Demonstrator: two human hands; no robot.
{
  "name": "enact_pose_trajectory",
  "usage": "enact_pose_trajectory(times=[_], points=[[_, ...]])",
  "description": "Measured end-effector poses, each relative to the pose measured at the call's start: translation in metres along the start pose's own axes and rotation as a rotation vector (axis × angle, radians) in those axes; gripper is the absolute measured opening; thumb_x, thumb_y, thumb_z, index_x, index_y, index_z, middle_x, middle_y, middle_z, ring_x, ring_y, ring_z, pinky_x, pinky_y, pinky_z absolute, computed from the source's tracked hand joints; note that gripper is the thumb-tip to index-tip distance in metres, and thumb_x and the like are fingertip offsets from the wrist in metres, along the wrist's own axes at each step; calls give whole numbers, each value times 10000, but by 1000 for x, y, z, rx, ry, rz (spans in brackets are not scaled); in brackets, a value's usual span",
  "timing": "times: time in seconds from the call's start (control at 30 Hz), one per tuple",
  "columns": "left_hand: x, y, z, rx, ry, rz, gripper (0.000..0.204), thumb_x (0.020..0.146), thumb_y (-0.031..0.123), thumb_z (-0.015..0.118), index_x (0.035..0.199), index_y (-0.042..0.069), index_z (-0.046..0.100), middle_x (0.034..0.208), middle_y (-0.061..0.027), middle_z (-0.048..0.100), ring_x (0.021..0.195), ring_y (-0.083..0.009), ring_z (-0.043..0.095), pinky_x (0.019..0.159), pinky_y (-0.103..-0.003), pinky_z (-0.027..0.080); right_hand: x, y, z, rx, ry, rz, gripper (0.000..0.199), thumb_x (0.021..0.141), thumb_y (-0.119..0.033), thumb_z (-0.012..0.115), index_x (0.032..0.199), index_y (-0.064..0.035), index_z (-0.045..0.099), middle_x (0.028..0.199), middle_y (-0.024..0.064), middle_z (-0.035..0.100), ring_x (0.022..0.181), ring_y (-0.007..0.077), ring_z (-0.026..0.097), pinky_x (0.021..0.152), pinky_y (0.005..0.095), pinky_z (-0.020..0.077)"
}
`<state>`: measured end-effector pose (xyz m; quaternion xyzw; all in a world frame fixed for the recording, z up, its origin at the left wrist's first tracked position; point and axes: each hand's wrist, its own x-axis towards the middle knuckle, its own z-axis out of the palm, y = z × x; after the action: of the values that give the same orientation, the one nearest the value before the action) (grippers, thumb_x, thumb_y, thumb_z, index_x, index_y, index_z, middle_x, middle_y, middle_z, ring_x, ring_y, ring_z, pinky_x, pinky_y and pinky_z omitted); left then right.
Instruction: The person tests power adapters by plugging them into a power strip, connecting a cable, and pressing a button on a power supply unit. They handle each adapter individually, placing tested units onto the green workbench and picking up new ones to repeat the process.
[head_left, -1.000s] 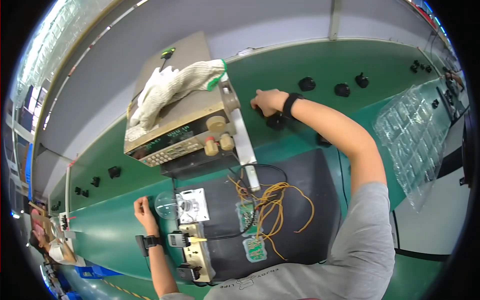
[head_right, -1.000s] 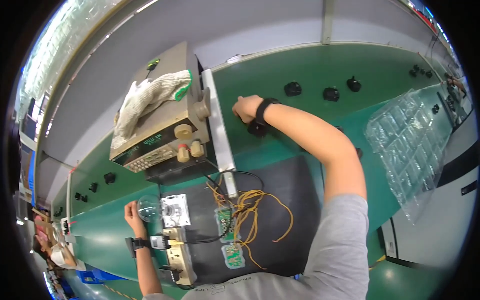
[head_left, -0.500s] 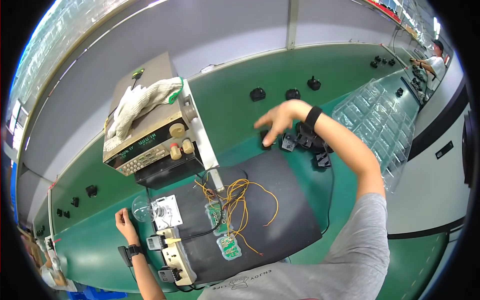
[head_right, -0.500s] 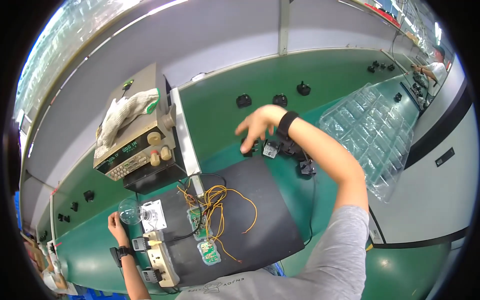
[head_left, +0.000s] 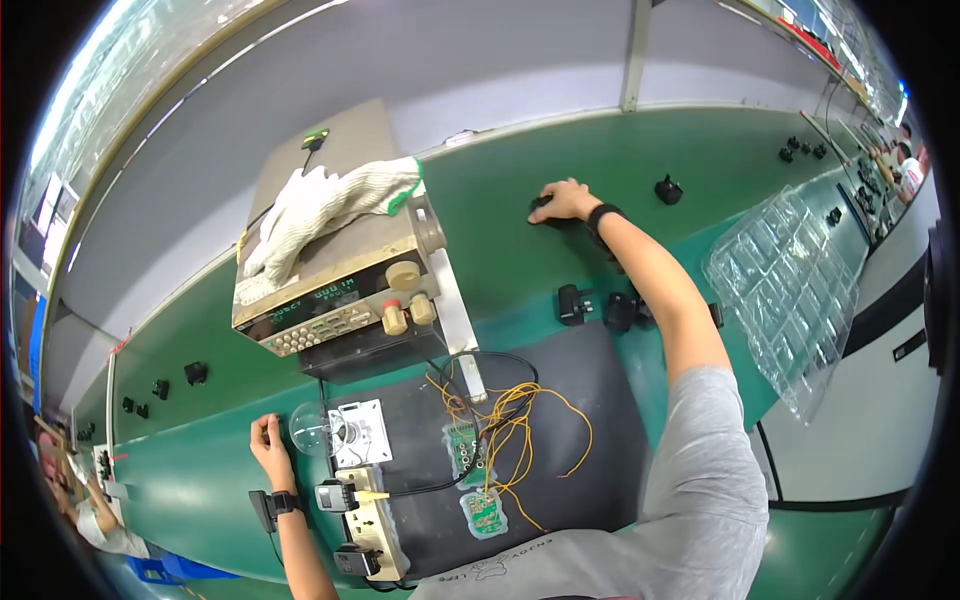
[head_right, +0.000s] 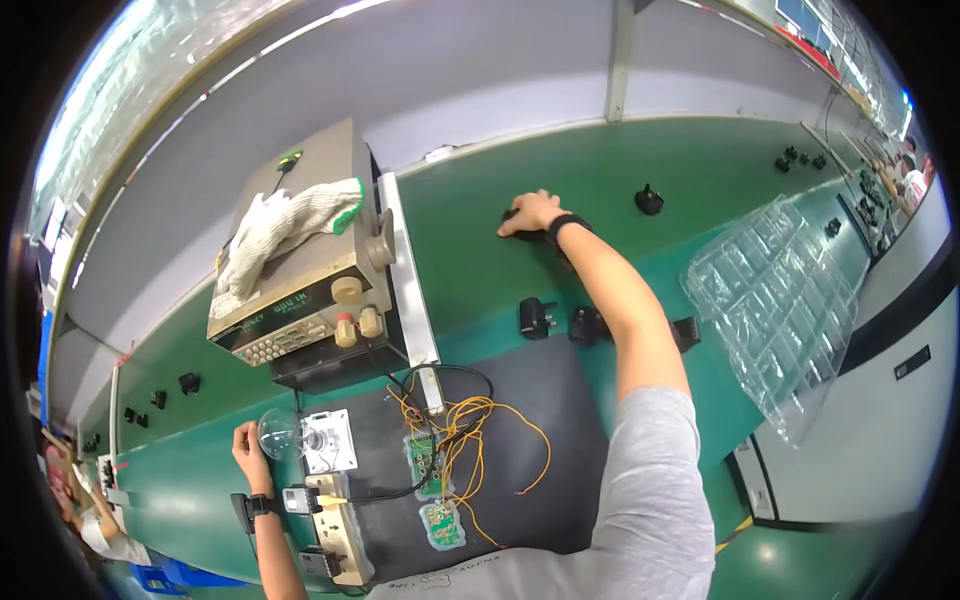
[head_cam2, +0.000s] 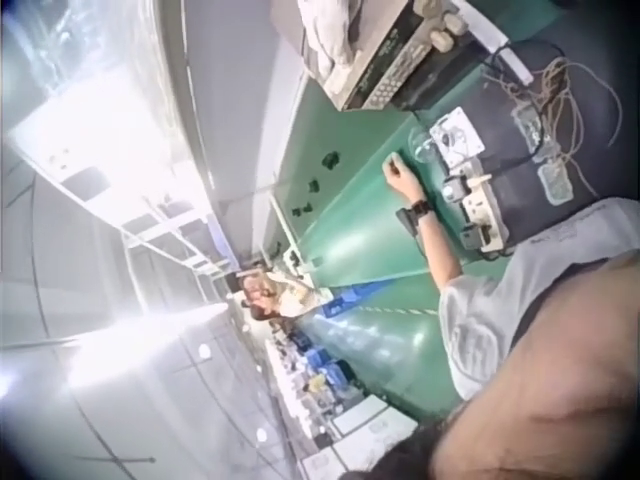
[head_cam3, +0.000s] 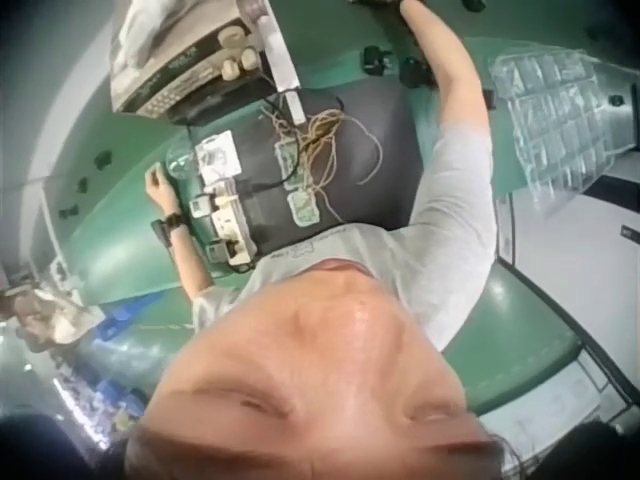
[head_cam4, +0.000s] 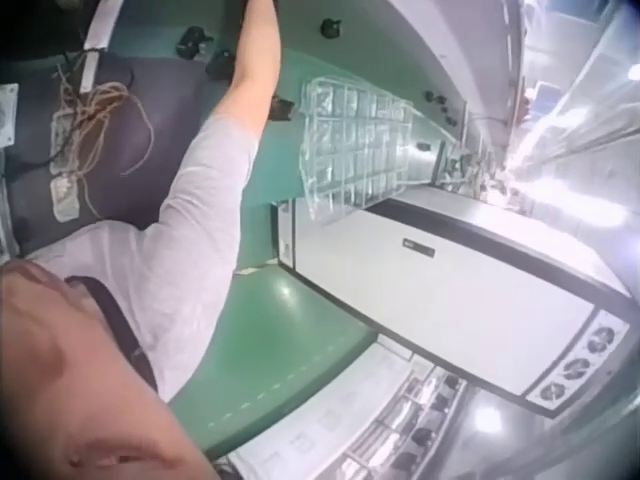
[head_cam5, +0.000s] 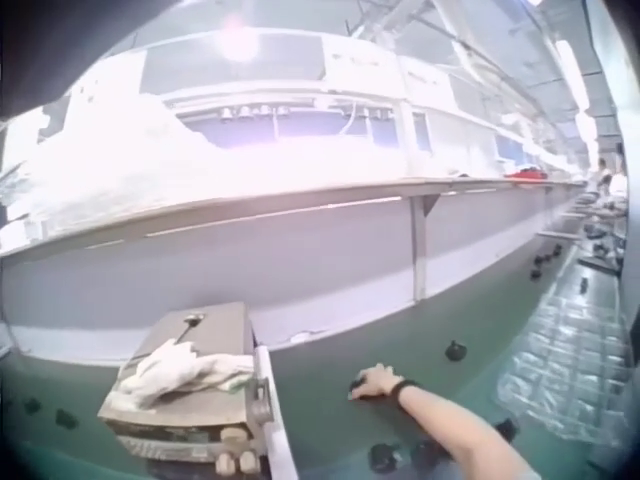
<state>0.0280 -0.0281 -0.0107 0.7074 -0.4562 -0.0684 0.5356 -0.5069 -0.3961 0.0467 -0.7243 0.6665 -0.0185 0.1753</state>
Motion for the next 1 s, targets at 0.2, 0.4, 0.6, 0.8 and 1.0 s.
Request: enact_pose_trajectory(times=[0.2, 0.4, 0.6, 0.8, 1.0], points=[[-2, -2, -8, -57, -12, -57, 207, 897, 208, 571, 883, 8, 620, 781, -14, 600, 700, -77, 498, 627, -213, 378, -68, -26, -48, -46, -613, -126, 715, 570, -541, 768, 1122, -112, 619, 1022, 72, 620, 908, 230, 579, 668, 374, 486], [7, 5, 2, -35, -64, -16, 200, 903, 198, 566, 887, 4, 610, 779, -9, 586, 707, -77, 482, 652, -224, 385, -145, 11, -73, 114, -747, -51, 720, 651, -517, 761, 1187, -77, 567, 1056, 42, 583, 948, 172, 555, 687, 303, 504], [-2, -2, -6, -49, -39, -100, 187, 908, 194, 561, 878, 14, 605, 769, 24, 563, 689, -60, 449, 636, -203, 363, -125, 45, -90, 231, -327, -61, 887, 660, -587, 714, 1337, -95, 423, 1307, 144, 455, 1105, 280, 519, 771, 353, 510], [6, 1, 10, -79, -60, -132, 188, 902, 194, 567, 905, 13, 616, 777, 17, 574, 677, -55, 441, 623, -203, 357, -32, 206, -43, 133, 412, 60, 778, 621, -429, 775, 1252, -58, 511, 1119, 223, 580, 1088, 349, 541, 904, 375, 462], [-8, -6, -14, -29, -41, -118, 164, 890, 162, 580, 901, 1, 614, 796, 4, 591, 704, -58, 485, 628, -203, 390, -74, 104, -60, 202, -8, -17, 516, 674, -134, 667, 1171, -92, 537, 797, 88, 606, 673, 175, 572, 576, 288, 482]])
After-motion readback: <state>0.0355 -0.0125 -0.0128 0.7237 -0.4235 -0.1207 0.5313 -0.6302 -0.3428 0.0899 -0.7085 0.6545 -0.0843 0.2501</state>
